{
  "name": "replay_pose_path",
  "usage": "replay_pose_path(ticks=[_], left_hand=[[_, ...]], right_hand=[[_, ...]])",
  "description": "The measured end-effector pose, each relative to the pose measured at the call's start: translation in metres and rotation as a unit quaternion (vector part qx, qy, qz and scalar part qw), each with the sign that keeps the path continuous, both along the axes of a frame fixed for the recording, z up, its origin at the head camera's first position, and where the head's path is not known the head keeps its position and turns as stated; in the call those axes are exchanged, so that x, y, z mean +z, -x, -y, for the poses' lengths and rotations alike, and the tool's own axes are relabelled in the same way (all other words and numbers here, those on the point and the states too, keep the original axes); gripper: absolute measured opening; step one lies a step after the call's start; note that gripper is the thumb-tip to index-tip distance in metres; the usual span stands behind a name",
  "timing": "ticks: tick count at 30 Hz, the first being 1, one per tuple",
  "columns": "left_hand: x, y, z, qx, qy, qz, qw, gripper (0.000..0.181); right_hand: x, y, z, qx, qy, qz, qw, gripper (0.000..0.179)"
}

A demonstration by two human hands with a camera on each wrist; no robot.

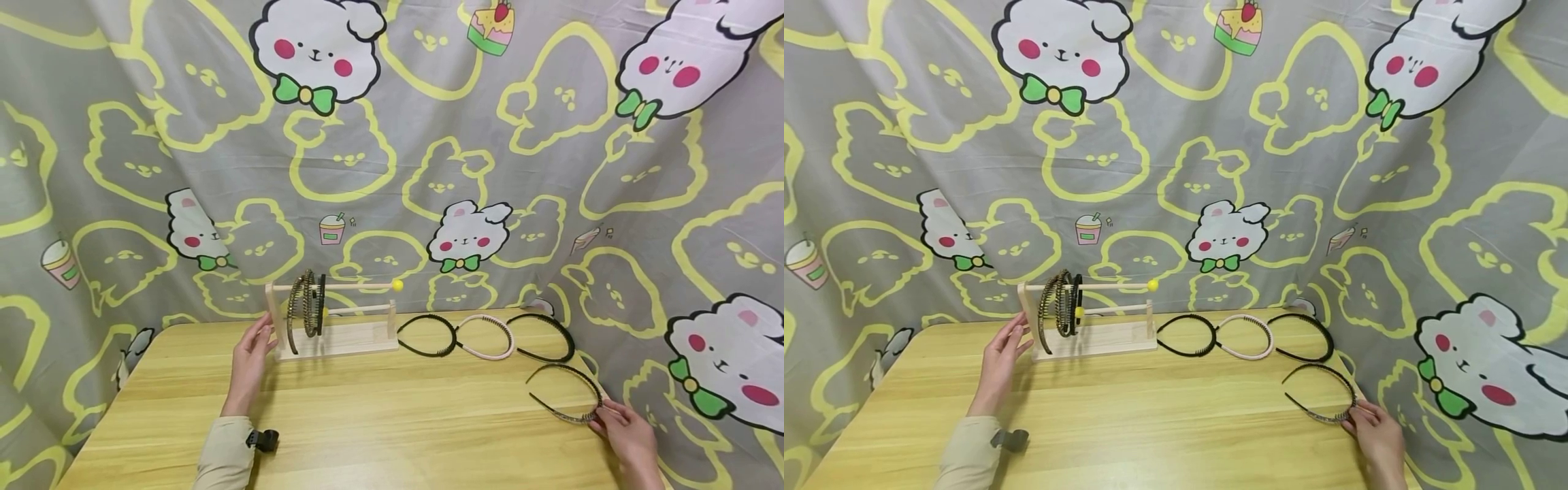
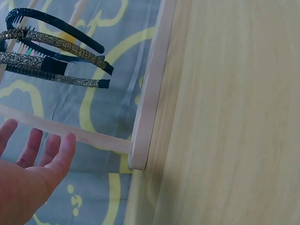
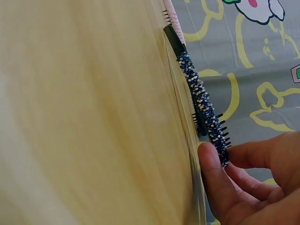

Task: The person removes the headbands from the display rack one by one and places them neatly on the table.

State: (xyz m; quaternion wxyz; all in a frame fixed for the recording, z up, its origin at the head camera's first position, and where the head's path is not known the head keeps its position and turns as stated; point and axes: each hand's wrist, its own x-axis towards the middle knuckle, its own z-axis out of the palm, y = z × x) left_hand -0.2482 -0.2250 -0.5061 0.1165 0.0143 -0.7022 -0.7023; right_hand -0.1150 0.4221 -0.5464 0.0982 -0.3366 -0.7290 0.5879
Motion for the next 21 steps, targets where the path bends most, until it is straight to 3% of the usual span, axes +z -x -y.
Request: replay_pose_path(ticks=[8,15,21], left_hand=[[-0.001,0.0,0.001,-0.002,0.005,-0.013,0.9999,0.048],[-0.003,0.001,0.002,-0.003,0.015,-0.022,0.9997,0.051],[-0.003,0.002,0.002,-0.002,0.011,-0.017,0.9998,0.051]], right_hand=[[-0.001,0.003,-0.001,-0.002,0.015,0.007,0.9999,0.055],[0.001,0.003,0.001,-0.008,-0.014,0.017,0.9997,0.055],[0.013,0.002,0.006,-0.001,-0.033,0.052,0.9981,0.057]])
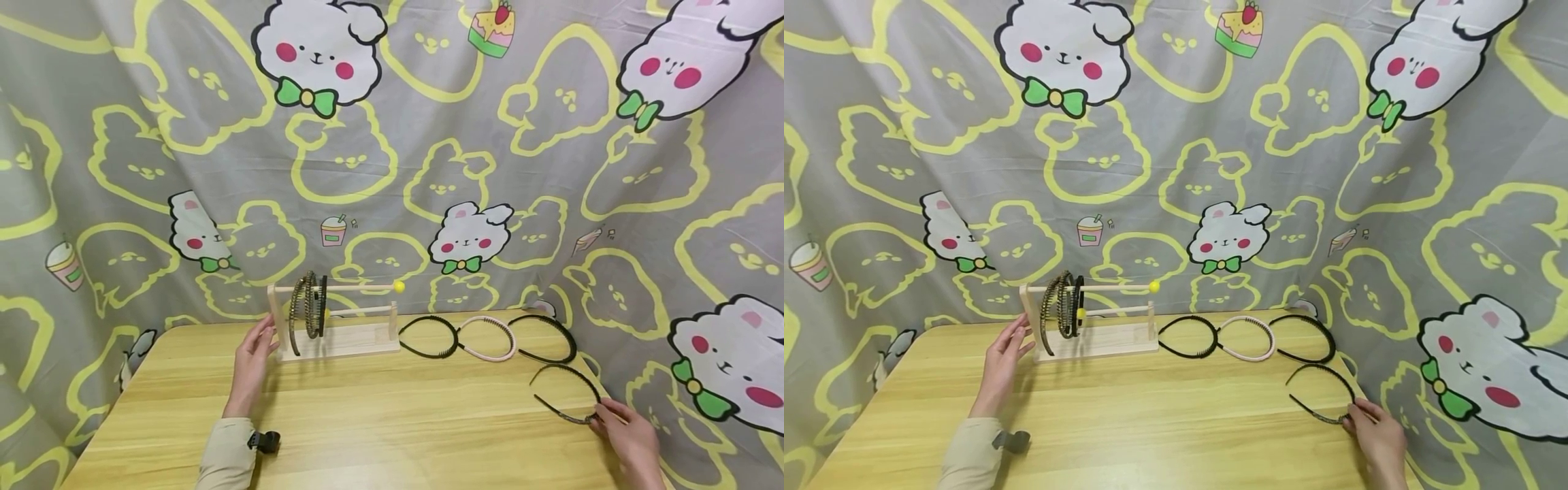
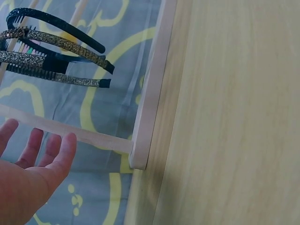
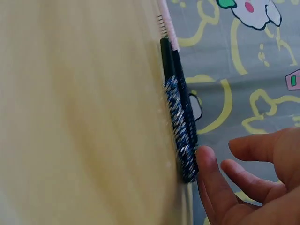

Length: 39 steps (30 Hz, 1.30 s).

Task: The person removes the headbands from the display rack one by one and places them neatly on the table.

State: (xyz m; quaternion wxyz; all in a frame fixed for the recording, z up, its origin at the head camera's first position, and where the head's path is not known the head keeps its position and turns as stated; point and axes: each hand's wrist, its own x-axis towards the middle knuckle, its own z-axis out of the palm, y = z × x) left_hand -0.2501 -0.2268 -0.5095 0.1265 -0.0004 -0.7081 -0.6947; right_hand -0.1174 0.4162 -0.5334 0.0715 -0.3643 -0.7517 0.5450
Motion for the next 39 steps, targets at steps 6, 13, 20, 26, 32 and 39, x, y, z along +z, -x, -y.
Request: replay_pose_path(ticks=[6,13,20,26,32,39], left_hand=[[0.001,-0.002,-0.001,-0.003,-0.009,-0.002,0.9999,0.05],[-0.001,-0.001,-0.001,-0.004,0.0,0.002,1.0,0.052],[-0.002,0.0,0.0,-0.005,0.008,-0.003,1.0,0.053],[-0.002,-0.001,-0.001,-0.001,0.008,-0.013,0.9999,0.052],[-0.001,-0.001,-0.001,0.002,0.007,-0.011,0.9999,0.052],[0.0,-0.001,0.001,0.0,0.01,0.005,0.9999,0.052]], right_hand=[[0.02,0.002,0.022,0.043,-0.066,-0.005,0.9969,0.065],[0.04,0.01,0.057,0.085,-0.076,-0.065,0.9913,0.063],[0.059,0.022,0.097,0.134,-0.111,-0.119,0.9775,0.055],[0.069,0.034,0.127,0.177,-0.106,-0.142,0.9681,0.053],[0.076,0.047,0.156,0.197,-0.076,-0.184,0.96,0.047],[0.086,0.062,0.193,0.222,-0.045,-0.23,0.9464,0.041]])
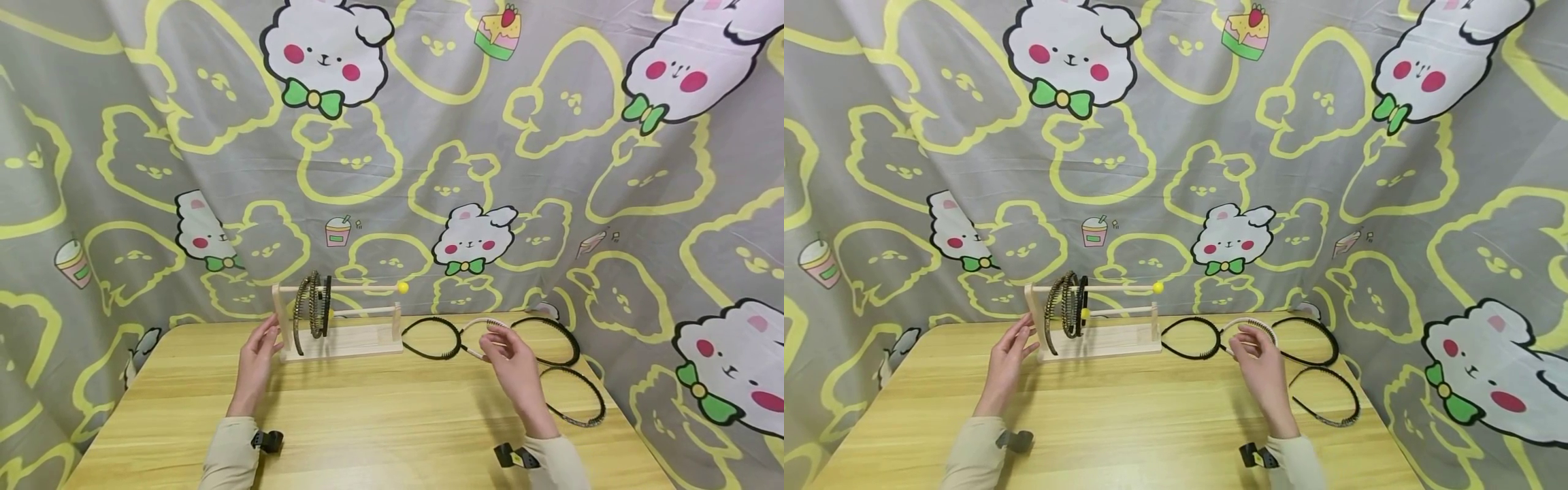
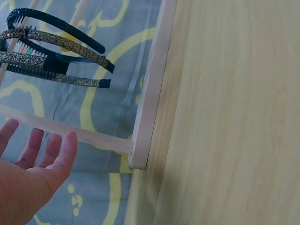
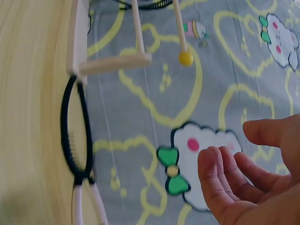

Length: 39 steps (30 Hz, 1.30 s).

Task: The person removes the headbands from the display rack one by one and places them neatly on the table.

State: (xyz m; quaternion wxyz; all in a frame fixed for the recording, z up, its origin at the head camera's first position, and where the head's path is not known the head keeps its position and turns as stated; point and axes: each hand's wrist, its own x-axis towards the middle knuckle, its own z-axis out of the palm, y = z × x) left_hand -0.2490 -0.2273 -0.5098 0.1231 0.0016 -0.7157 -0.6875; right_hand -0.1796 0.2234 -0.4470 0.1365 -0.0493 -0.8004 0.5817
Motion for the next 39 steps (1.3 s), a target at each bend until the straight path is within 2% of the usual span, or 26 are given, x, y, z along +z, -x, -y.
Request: replay_pose_path(ticks=[8,16,23,29,39], left_hand=[[0.001,0.0,0.001,0.0,0.006,0.006,1.0,0.053],[0.002,0.0,-0.002,-0.004,0.005,0.006,1.0,0.051],[0.001,0.0,-0.001,0.003,0.003,0.0,1.0,0.051],[0.001,-0.001,0.001,-0.007,0.0,0.0,1.0,0.05],[0.002,-0.001,0.001,-0.01,-0.01,0.006,0.9999,0.048]], right_hand=[[0.011,0.012,0.044,0.04,0.028,-0.015,0.9987,0.036],[0.015,0.02,0.085,0.072,0.053,-0.034,0.9954,0.032],[0.012,0.03,0.124,0.107,0.044,-0.037,0.9925,0.034],[0.009,0.04,0.16,0.131,0.046,-0.038,0.9895,0.033],[0.012,0.054,0.204,0.153,0.007,-0.061,0.9864,0.034]])
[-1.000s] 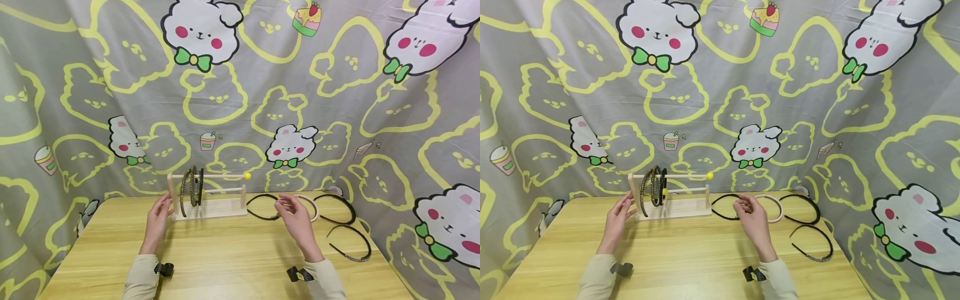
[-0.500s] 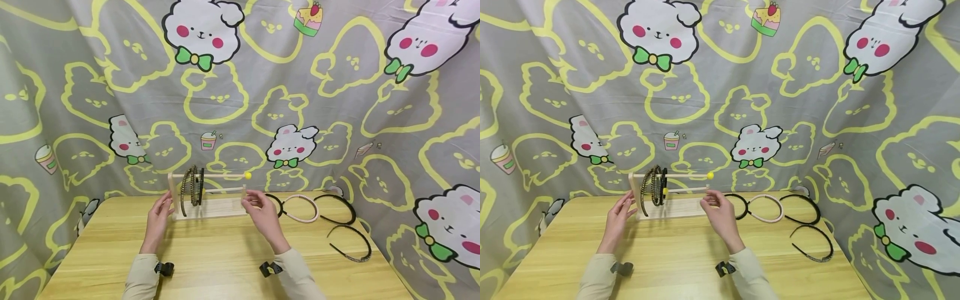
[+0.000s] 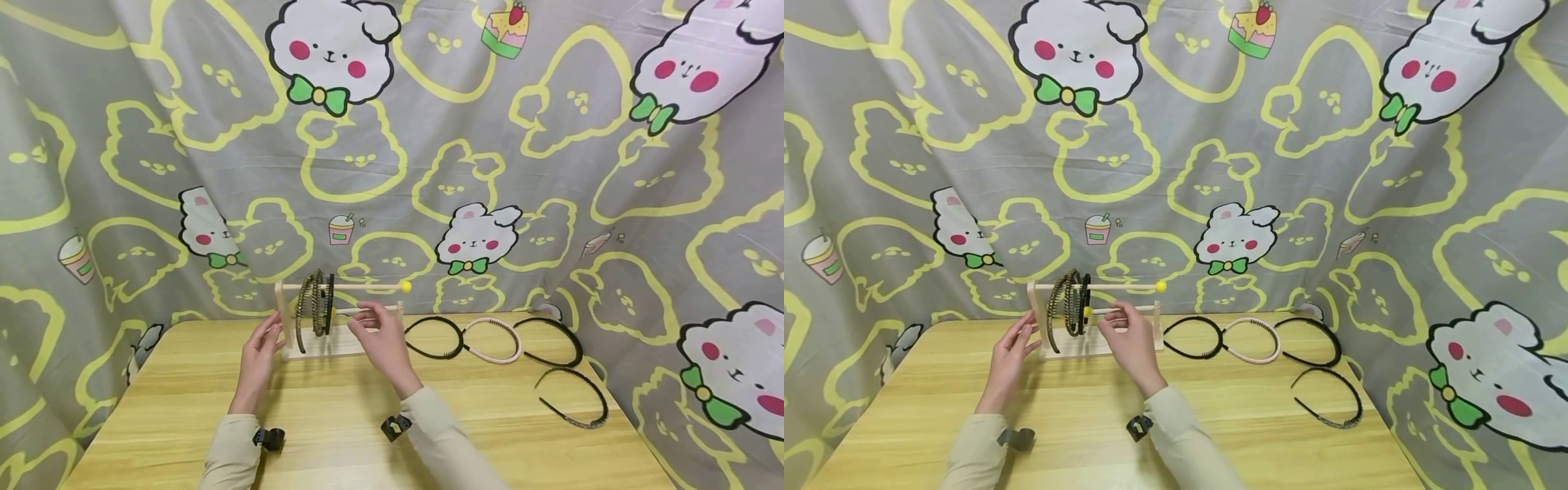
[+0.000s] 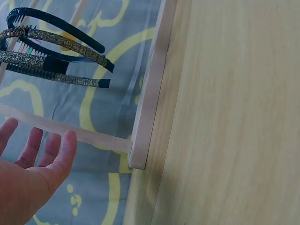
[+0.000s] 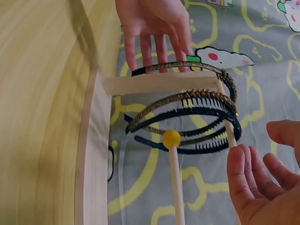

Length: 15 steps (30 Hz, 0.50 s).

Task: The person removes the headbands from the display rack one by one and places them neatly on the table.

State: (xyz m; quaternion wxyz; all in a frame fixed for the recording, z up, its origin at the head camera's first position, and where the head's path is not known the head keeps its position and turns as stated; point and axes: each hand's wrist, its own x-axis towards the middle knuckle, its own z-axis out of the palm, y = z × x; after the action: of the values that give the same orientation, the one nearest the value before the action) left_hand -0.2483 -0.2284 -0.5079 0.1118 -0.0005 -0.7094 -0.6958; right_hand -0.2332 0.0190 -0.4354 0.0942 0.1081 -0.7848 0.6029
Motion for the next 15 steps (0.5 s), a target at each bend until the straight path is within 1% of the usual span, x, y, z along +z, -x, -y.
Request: replay_pose_path(ticks=[10,15], left_hand=[[0.001,0.0,-0.001,0.004,0.001,-0.008,1.0,0.048],[0.0,0.001,-0.002,0.005,-0.005,-0.012,0.9999,0.047]], right_hand=[[0.0,0.015,0.031,-0.002,-0.007,-0.005,1.0,0.037],[-0.003,0.022,0.042,-0.014,-0.011,0.009,0.9998,0.041]])
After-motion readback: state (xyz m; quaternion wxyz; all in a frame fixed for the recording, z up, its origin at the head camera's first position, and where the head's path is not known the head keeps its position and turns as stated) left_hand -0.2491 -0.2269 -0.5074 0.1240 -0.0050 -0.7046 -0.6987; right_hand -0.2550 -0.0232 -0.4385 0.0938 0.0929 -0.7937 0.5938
